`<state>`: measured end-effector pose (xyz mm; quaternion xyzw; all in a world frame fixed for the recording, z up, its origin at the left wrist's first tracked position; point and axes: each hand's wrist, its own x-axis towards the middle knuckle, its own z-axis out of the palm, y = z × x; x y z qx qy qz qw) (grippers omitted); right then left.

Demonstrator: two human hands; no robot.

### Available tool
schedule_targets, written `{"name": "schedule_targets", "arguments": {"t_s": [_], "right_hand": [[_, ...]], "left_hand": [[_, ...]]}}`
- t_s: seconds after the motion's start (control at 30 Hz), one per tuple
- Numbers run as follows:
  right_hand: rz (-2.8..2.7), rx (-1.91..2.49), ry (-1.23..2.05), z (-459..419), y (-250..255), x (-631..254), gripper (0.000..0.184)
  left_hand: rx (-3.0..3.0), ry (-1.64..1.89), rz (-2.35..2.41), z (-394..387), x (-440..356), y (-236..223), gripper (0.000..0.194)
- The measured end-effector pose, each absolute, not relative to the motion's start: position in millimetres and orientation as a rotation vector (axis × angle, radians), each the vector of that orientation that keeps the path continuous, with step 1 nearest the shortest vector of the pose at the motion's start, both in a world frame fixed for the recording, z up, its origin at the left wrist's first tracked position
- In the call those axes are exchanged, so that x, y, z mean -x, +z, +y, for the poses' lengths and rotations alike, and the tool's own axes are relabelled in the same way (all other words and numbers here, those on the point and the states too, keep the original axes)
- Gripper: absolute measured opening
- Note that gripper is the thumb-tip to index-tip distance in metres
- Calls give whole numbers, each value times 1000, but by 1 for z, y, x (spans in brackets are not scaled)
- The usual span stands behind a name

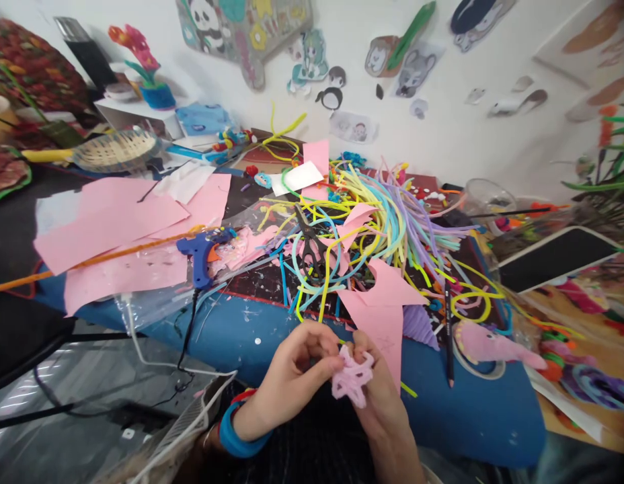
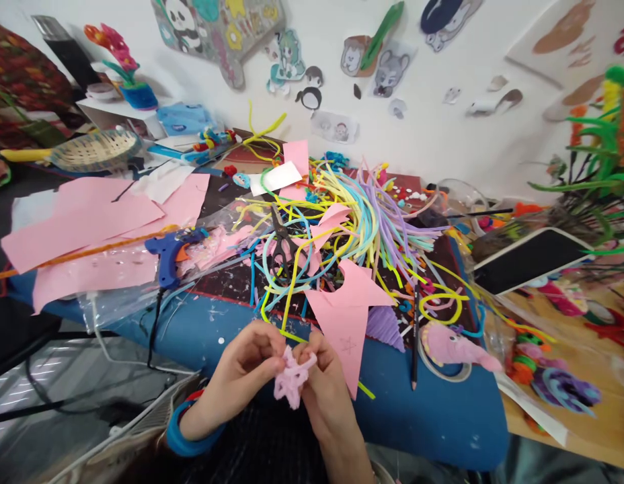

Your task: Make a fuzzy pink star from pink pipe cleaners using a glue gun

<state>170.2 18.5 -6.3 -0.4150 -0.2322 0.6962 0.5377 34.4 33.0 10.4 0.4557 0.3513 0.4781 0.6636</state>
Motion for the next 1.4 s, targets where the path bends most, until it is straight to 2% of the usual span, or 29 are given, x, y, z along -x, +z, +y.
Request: {"name": "schedule_targets", "arguments": {"t_s": [0.1, 0.3, 0.47, 0.7, 0.83, 0.93, 1.1, 1.27, 1.4], "right_hand": [[-478, 987, 1588, 25, 0, -170, 43], [-311, 972, 1675, 23, -6, -171, 33], [-473, 959, 1636, 26, -15, -171, 23], [-726, 876, 1627, 43, -12, -169, 38], [-647, 925, 1653, 44, -17, -172, 40], [-558, 962, 1664, 42, -20, -172, 41], [-403, 982, 1617, 38, -23, -168, 34], [-209, 936, 1623, 34, -28, -163, 25], [-404, 991, 1609, 35, -24, -171, 14]], "left_hand": [[-1278, 1221, 875, 41, -37, 12, 7], [-1616, 1372, 847, 51, -39, 13, 25], [-1744, 1365, 881, 56, -38, 14, 20], [-1399, 1319, 830, 63, -40, 7, 11], [-1054, 1194, 750, 69, -42, 3, 3], [-1047, 1223, 778, 70, -44, 2, 2], [-1307, 1347, 879, 66, -49, 2, 10], [-1419, 1305, 922, 64, -48, -4, 13], [-1426, 1232, 1001, 63, -45, -4, 24]]}}
